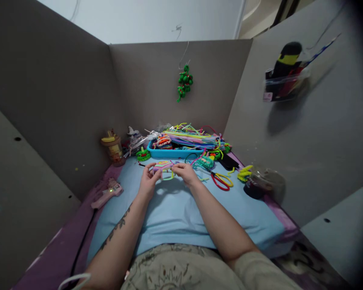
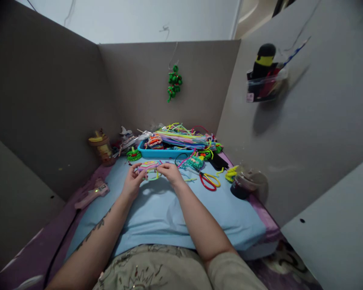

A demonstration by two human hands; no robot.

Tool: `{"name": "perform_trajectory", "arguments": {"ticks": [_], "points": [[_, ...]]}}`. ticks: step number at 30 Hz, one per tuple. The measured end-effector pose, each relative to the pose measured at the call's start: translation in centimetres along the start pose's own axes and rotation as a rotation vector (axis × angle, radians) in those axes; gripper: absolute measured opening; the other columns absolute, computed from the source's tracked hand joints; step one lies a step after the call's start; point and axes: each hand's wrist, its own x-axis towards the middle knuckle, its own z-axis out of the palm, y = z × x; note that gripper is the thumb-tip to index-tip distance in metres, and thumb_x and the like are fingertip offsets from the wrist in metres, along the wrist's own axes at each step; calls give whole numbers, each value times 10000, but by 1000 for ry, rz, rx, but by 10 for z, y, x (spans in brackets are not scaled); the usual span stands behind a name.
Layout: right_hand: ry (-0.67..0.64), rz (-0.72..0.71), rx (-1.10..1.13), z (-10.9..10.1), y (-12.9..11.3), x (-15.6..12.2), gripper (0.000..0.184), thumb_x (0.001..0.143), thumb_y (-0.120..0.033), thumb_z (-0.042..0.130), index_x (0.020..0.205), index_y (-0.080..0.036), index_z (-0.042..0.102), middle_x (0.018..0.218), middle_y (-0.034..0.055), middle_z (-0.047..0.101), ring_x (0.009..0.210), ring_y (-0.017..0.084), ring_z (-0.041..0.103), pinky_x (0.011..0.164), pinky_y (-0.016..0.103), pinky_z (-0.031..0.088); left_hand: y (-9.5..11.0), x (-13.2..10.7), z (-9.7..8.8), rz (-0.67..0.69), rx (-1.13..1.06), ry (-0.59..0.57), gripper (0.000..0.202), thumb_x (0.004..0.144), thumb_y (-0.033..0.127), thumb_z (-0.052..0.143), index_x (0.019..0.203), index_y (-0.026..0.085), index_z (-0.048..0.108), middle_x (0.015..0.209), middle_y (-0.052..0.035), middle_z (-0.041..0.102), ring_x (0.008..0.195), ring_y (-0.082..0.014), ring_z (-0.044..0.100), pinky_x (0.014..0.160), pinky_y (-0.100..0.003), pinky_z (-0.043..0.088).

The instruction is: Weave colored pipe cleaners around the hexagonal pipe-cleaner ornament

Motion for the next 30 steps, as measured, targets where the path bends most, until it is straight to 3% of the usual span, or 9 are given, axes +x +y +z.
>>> {"name": "perform_trajectory", "arguments": {"ticks": [3,5,8,11,18,24,30], "points": [[99,-49,-6,3,2,0,218,605,-374,684,623,-157,664,499,-38,529,494,93,416,511,232,322,-3,-1,-1,176,233,221,488,643,350,731,1071,209,543,979,-59,599,905,-172,578,709,-253,460],[143,-97,-34,6,4,0,207,633,-365,657,634,-159,664,548,-23,565,533,108,454,543,240,349,-4,-2,-3,230,348,316,415,658,343,720,1021,203,575,942,-55,602,884,-172,577,704,-247,446],[135,-145,-85,9,8,0,191,660,-348,627,634,-161,655,590,-9,586,571,122,486,562,243,369,-5,-3,-3,154,300,170,357,696,366,686,988,190,580,777,-31,632,714,-155,596,642,-246,440],[96,-154,-130,12,11,-1,179,671,-329,614,639,-157,651,596,-5,586,574,124,492,562,240,375,-5,-2,-1,91,147,63,424,691,370,694,1050,192,557,758,-24,662,652,-138,605,603,-233,435],[16,-103,-117,13,13,-1,202,654,-353,630,635,-152,641,563,-17,567,531,110,469,537,233,357,-4,1,-2,-15,-14,62,482,618,376,752,1017,170,576,693,-26,684,743,-178,663,634,-227,443],[-26,-108,-125,12,13,0,215,641,-367,645,632,-153,639,569,-18,576,552,110,474,555,230,356,-6,4,-5,-65,-32,99,415,585,357,765,913,129,652,688,-35,686,650,-159,639,631,-252,446],[7,-102,-133,12,12,0,226,646,-376,641,639,-151,647,552,-22,563,536,107,456,540,230,341,-3,2,-3,-93,-30,69,537,600,378,765,1064,143,632,795,-63,708,739,-178,650,653,-261,460]]}}
